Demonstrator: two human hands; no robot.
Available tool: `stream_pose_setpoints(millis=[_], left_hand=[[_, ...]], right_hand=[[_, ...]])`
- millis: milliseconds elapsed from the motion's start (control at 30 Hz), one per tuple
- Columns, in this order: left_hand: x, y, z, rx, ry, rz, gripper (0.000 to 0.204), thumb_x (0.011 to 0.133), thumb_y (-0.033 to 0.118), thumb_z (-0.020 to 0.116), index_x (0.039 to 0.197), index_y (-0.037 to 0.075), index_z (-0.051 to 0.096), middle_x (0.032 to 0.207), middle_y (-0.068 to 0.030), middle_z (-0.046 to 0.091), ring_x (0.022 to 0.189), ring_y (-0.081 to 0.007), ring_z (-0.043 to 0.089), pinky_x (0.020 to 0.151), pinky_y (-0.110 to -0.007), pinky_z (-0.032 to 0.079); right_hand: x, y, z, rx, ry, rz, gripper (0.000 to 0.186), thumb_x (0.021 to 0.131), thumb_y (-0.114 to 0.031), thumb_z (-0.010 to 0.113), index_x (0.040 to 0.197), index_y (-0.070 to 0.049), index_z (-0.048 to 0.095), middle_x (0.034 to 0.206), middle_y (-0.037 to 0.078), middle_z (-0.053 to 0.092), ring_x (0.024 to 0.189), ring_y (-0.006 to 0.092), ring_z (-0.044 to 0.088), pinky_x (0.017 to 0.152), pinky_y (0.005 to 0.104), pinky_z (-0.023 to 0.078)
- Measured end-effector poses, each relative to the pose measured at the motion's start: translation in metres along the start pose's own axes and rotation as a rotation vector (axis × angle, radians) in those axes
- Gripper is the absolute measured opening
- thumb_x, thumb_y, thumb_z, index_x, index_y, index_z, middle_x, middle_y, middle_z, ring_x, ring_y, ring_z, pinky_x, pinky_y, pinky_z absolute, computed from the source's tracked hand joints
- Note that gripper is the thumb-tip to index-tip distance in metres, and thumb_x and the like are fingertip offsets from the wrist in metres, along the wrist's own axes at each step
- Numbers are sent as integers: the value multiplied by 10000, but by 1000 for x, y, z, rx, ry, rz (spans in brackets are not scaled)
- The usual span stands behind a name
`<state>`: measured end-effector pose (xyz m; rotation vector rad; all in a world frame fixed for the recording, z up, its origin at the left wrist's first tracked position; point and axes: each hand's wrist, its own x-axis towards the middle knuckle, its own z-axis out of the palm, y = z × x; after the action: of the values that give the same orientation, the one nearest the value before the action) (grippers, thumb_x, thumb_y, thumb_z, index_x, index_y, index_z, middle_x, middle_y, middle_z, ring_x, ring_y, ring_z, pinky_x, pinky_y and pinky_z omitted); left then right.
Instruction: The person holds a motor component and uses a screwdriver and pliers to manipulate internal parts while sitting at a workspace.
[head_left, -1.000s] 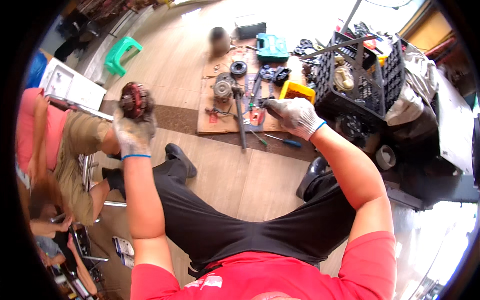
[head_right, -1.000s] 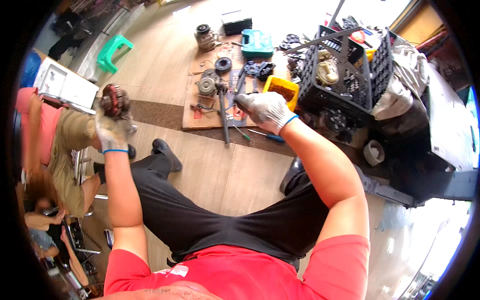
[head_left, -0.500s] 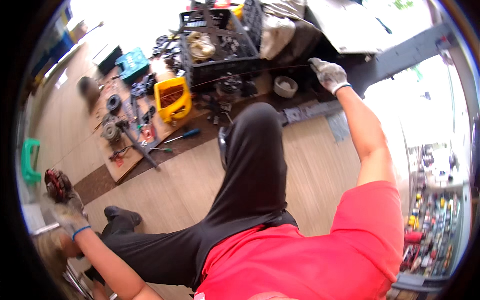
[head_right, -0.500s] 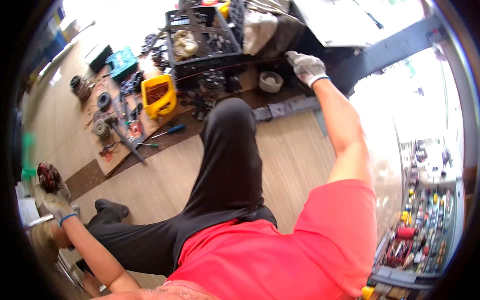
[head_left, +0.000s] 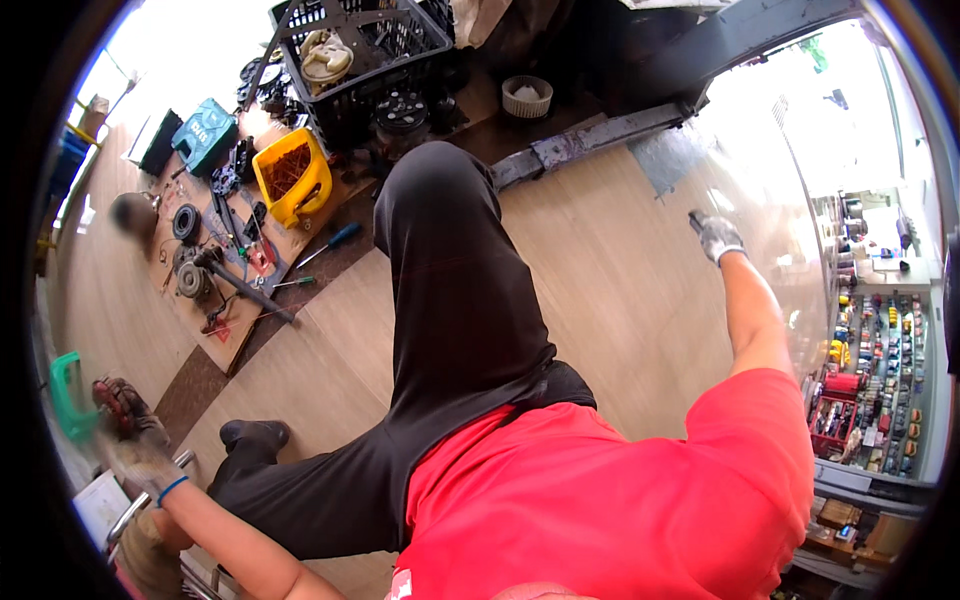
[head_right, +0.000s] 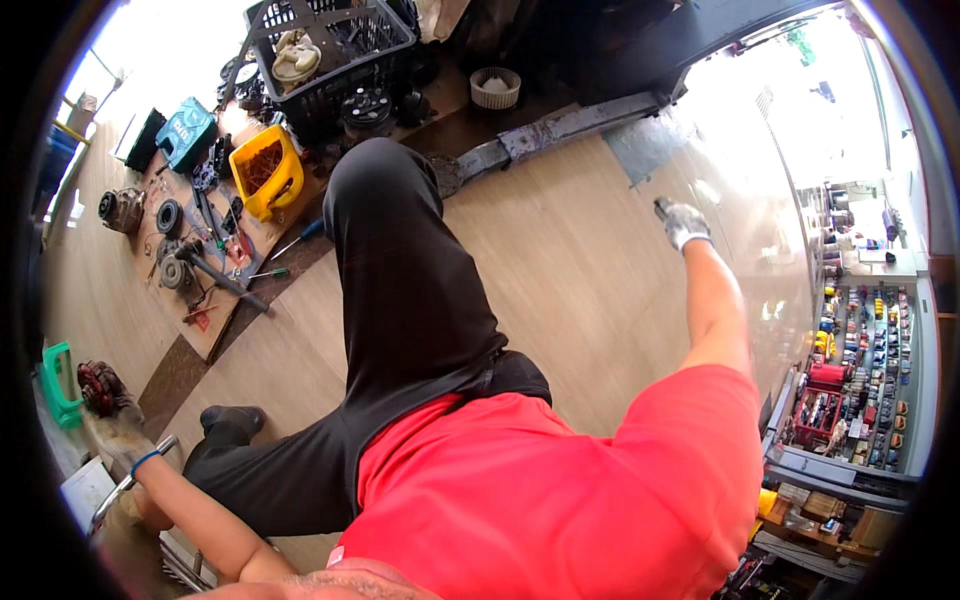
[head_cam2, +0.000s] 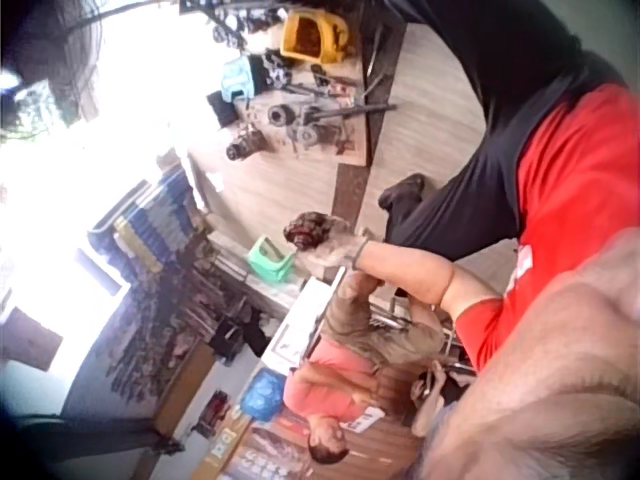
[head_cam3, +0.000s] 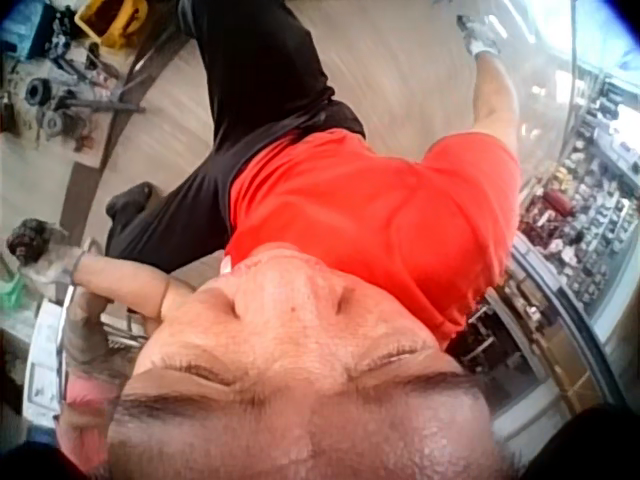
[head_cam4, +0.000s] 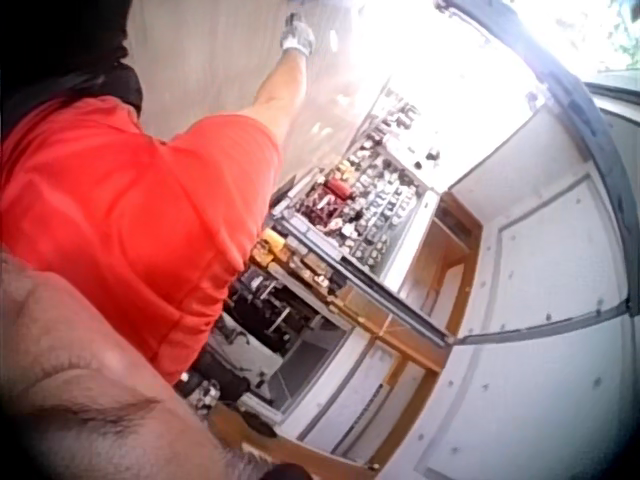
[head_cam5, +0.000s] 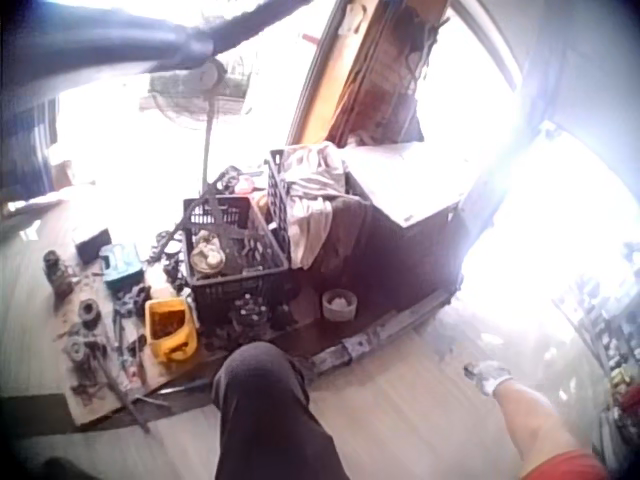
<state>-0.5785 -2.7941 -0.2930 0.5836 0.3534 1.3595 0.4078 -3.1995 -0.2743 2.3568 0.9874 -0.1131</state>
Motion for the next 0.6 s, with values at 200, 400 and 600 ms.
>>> stream_pose_setpoints(millis=[200,400,600], left_hand=[[-5,-14,14,15,-118,-133,433,1001,116,467,1383,-77,531,1424,-226,560,1339,-311,541,1171,-443,421],[-15,8,-9,123,-51,-150,609,1046,425,416,1458,-21,464,1455,-211,531,1331,-366,532,1133,-479,458],[-36,-17,4,258,271,-82,544,1073,360,387,1471,-7,441,1461,-173,517,1296,-318,542,1090,-437,469]], right_hand=[[-55,16,66,41,-188,47,353,1038,-419,454,1259,-208,630,1151,181,695,1073,396,659,900,515,527],[-88,69,77,-154,-408,32,373,997,-417,512,1234,-166,652,1183,177,687,1118,394,644,934,522,520],[-82,150,62,-327,-580,105,463,979,-390,545,1359,-129,588,1362,144,622,1232,348,599,1060,466,462]])
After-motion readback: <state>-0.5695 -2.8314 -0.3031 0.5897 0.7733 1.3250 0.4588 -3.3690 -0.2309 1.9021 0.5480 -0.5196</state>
